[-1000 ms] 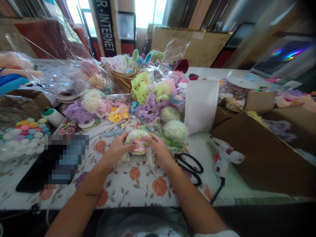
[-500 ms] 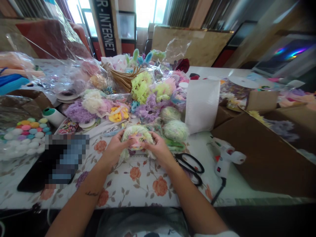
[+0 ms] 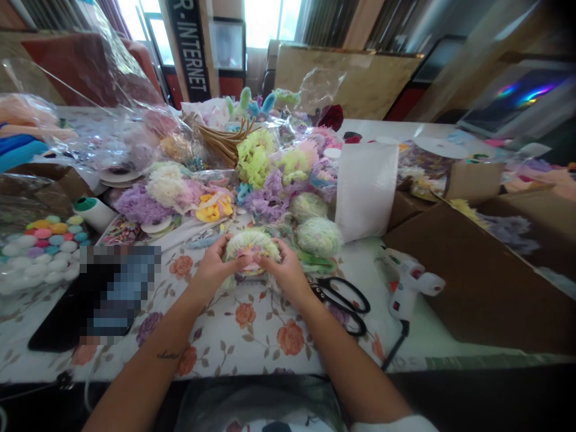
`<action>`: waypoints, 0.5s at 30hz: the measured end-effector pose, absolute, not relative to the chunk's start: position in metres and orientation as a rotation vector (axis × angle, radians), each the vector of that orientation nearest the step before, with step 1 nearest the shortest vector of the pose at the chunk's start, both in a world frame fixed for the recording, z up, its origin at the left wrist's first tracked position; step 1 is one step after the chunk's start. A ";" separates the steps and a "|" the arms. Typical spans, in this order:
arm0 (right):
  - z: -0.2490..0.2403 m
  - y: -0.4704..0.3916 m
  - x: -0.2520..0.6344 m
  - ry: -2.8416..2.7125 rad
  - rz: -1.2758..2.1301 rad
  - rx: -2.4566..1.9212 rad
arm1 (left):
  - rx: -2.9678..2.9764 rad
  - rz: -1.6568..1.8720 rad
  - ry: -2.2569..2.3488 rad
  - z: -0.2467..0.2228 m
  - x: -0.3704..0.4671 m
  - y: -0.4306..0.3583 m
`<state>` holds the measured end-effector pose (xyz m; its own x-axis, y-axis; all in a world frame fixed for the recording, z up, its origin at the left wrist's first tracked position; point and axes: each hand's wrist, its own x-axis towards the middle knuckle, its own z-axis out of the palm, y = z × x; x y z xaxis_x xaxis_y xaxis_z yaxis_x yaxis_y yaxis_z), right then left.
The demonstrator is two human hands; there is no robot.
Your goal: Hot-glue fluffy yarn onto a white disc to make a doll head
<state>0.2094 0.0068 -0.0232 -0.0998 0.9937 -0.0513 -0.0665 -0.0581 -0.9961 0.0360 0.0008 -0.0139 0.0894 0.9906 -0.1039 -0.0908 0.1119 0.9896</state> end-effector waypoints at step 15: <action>-0.037 0.007 0.210 -1.147 1.452 -0.999 | 1.047 1.062 1.225 0.001 0.036 -0.001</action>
<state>0.2099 0.0075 -0.0368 -0.1676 0.9856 -0.0243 -0.2046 -0.0589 -0.9771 0.0359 -0.0012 0.0006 0.0461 0.9806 -0.1904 -0.0496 0.1926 0.9800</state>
